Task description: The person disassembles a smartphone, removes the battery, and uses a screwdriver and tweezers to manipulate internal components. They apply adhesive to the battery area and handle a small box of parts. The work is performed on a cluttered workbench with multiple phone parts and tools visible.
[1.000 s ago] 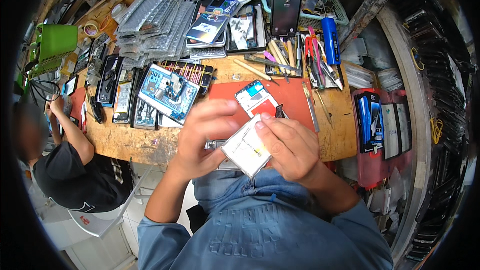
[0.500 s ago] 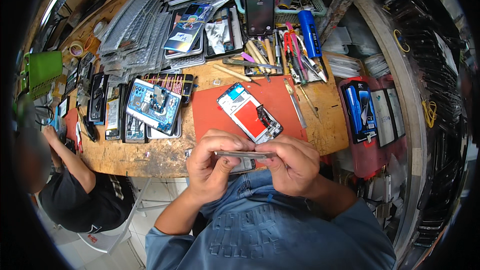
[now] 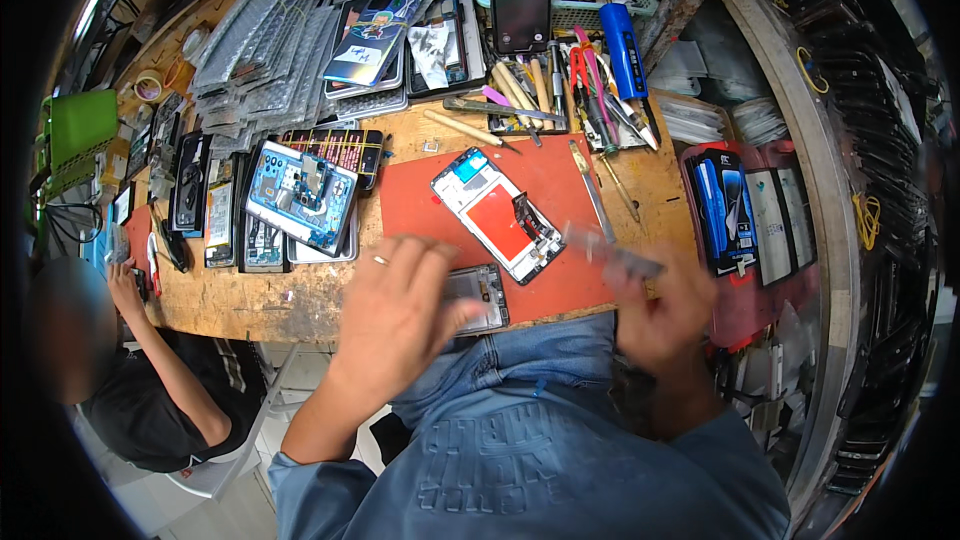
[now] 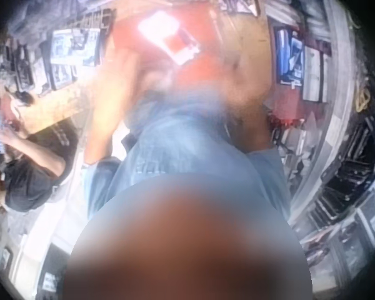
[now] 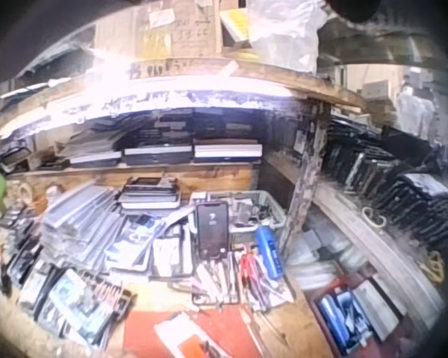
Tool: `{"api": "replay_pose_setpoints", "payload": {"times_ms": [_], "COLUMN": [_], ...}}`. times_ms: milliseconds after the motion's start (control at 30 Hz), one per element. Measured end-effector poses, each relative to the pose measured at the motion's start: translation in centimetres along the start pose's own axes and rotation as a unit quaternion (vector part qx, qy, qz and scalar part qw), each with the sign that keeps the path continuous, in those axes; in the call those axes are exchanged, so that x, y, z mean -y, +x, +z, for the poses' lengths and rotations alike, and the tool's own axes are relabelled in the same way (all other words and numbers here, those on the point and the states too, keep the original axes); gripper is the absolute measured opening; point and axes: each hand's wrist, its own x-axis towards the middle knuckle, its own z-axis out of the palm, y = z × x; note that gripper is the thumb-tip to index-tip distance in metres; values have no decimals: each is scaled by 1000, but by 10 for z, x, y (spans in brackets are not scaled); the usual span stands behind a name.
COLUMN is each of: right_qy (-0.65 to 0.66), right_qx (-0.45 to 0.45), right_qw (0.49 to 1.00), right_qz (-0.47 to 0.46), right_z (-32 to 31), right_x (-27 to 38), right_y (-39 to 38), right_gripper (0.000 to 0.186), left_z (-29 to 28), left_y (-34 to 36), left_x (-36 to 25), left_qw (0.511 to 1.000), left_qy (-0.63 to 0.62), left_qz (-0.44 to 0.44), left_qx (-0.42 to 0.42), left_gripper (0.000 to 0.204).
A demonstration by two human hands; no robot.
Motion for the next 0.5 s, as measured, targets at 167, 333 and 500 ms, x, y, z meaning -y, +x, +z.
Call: {"api": "replay_pose_setpoints", "payload": {"times_ms": [167,333,500], "right_qy": [-112,-169,-44], "right_qx": [32,79,86], "right_qw": [992,982,990], "right_qz": [52,-6,100], "right_z": [-9,2,30], "right_x": [-28,-33,-58], "right_y": [25,11,25], "right_gripper": [23,24,18], "left_z": [29,0,-15], "left_y": [-26,-31,-22], "left_x": [18,44,44], "left_qw": [993,992,994], "left_qy": [5,-60,-49], "left_qz": [45,-41,-36], "left_qx": [112,100,86], "left_gripper": [85,78,48]}}
